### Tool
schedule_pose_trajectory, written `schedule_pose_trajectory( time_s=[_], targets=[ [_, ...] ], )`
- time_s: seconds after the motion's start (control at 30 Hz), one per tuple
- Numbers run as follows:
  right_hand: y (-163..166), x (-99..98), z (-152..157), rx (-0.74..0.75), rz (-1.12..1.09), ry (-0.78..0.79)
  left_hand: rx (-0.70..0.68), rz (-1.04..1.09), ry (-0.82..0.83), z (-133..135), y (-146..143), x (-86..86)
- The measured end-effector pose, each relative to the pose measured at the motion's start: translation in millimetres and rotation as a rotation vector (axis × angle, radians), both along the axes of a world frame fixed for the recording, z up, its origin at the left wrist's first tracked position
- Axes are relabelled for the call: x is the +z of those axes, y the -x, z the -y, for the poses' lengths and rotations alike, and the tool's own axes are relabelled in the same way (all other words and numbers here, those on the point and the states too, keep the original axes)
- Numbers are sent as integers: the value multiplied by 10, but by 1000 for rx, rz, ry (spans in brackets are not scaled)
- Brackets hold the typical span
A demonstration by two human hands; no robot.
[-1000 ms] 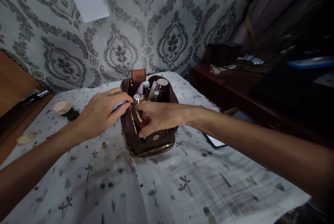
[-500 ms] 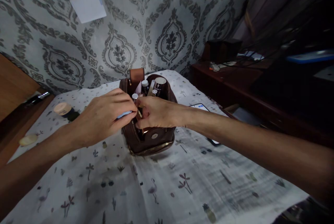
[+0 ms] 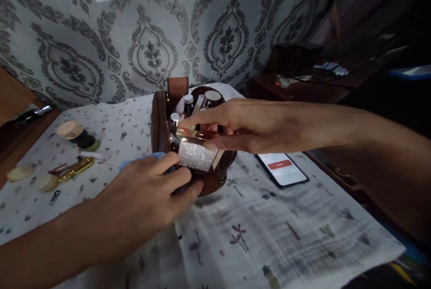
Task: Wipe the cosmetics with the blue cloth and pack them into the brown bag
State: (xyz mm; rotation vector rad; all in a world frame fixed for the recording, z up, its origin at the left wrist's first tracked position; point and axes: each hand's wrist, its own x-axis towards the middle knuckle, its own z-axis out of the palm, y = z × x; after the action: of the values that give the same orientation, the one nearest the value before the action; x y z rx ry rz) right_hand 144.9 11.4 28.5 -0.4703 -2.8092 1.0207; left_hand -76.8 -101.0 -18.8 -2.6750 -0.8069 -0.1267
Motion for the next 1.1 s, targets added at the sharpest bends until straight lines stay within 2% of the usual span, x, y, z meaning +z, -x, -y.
schedule_pose_trajectory(
  time_s=[0.13, 0.2, 0.37, 0.47, 0.6, 0.77, 0.97, 1.1],
  targets=[
    [22, -8, -19, 32, 18, -30, 3, -14, -34, 43, 62, -35],
    [54, -62, -25, -10, -11, -46, -6, -21, -48, 62, 83, -43],
    [189, -210, 27, -390, -85, -10, 59, 6, -14, 122, 146, -73],
    [285, -251, 92, -507, -126, 38, 68, 94, 46, 74, 188, -17],
    [389, -323, 160, -533, -155, 41, 160, 239, 106, -120, 153, 188],
    [472, -463, 204, -550, -163, 79, 290, 156, 194, -345, 9, 418],
    [486, -486, 240, -505, -177, 161, 367, -22, 252, -547, -4, 502],
    [474, -453, 246, -532, -162, 50, 394, -138, 283, -660, -26, 516]
  ],
)
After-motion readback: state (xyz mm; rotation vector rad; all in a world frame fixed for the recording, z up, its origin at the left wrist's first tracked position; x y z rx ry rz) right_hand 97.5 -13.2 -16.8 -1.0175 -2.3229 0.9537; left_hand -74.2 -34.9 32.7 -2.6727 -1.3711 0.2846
